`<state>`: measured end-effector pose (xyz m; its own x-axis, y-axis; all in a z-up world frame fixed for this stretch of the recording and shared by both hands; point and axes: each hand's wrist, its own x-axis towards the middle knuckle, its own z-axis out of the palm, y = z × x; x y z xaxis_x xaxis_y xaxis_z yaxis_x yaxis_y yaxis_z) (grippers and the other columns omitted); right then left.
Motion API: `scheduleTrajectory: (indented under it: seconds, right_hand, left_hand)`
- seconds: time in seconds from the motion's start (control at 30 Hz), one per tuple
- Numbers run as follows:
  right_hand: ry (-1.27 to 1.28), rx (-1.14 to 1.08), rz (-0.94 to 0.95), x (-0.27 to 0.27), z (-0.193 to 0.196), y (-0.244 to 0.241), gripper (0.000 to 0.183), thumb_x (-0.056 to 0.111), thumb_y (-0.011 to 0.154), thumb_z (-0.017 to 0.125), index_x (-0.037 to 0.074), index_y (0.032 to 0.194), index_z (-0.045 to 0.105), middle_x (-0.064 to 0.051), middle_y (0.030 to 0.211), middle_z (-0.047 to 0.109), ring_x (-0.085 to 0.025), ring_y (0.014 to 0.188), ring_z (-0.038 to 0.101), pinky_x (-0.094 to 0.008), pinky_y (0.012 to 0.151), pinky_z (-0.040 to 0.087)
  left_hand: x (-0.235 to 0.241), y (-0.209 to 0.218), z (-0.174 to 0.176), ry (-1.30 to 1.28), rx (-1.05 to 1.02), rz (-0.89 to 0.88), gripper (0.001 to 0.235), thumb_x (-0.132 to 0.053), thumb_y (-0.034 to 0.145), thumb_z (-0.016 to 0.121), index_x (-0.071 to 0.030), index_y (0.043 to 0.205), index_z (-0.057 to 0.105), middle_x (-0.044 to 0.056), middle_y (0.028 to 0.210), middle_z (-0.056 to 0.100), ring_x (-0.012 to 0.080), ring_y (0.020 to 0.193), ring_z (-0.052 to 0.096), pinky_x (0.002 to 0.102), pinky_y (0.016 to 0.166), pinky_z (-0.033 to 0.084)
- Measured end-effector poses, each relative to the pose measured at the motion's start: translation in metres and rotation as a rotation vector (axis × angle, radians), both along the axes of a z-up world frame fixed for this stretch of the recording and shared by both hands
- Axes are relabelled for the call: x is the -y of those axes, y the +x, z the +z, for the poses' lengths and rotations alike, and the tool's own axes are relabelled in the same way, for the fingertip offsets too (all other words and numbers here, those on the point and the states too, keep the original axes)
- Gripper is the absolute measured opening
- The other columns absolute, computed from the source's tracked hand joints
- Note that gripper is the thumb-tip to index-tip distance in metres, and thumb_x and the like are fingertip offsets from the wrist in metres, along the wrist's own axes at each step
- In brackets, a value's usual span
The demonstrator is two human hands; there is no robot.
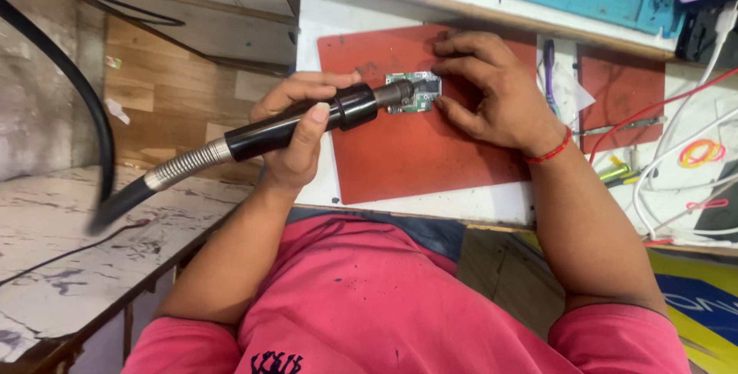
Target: The person uses a hot air gun to apply heat to a small circuit board placed on a red mat. They repeatedly direct the hot air at different areas of the board while holding it steady with the other hand. The person occasionally pauses to reposition the board or adjust the tool.
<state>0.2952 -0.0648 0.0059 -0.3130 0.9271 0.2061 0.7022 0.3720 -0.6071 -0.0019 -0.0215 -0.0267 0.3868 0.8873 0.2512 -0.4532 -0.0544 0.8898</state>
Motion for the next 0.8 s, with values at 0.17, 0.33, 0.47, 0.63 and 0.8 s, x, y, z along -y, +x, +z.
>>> scheduleTrajectory:
  seconds: [0.17, 0.33, 0.47, 0.63, 0.8]
  right_hand:
    - [0.015, -0.029, -0.004, -0.002, 0.008, -0.003, 0.039, 0.01, 0.083, 0.078, 0.002, 0.12, 0.069, -0.016, 0.135, 0.06, -0.035, 0.131, 0.058, -0.043, 0.11, 0.049]
    - [0.023, -0.027, -0.002, -0.003, 0.0, 0.002, 0.037, 0.01, 0.083, 0.078, 0.003, 0.118, 0.068, -0.016, 0.134, 0.061, -0.035, 0.129, 0.059, -0.043, 0.109, 0.05]
    - [0.052, -0.002, -0.011, 0.002, 0.004, -0.006, 0.038, 0.011, 0.082, 0.078, 0.002, 0.118, 0.069, -0.018, 0.132, 0.061, -0.036, 0.125, 0.059, -0.044, 0.106, 0.051]
    - [0.122, 0.031, -0.038, -0.012, 0.015, -0.011, 0.037, 0.013, 0.082, 0.078, 0.002, 0.115, 0.068, -0.017, 0.13, 0.062, -0.035, 0.122, 0.061, -0.043, 0.105, 0.052]
    - [0.091, 0.047, -0.028, 0.001, -0.004, -0.002, 0.038, 0.01, 0.084, 0.078, 0.001, 0.119, 0.067, -0.017, 0.131, 0.061, -0.036, 0.124, 0.059, -0.044, 0.107, 0.05]
  left_hand:
    - [-0.005, 0.009, 0.006, 0.056, -0.033, 0.067, 0.022, -0.019, 0.104, 0.061, 0.002, 0.111, 0.064, 0.023, 0.119, 0.071, 0.0302, 0.116, 0.072, 0.044, 0.11, 0.058]
    - [-0.008, 0.006, 0.0, 0.148, -0.181, 0.032, 0.023, -0.017, 0.101, 0.06, 0.003, 0.112, 0.065, 0.021, 0.12, 0.072, 0.0278, 0.113, 0.072, 0.04, 0.105, 0.058]
    - [0.0, 0.006, 0.007, 0.067, -0.206, 0.062, 0.027, -0.016, 0.099, 0.059, 0.004, 0.115, 0.068, 0.019, 0.122, 0.073, 0.0254, 0.114, 0.072, 0.038, 0.105, 0.057]
    - [-0.011, 0.012, 0.023, 0.23, -0.215, 0.092, 0.023, -0.016, 0.1, 0.063, 0.002, 0.112, 0.069, 0.018, 0.117, 0.075, 0.025, 0.113, 0.073, 0.037, 0.104, 0.057]
    - [-0.004, 0.006, 0.002, 0.256, -0.246, 0.023, 0.025, -0.019, 0.101, 0.064, 0.003, 0.113, 0.069, 0.02, 0.121, 0.073, 0.0257, 0.114, 0.073, 0.037, 0.104, 0.058]
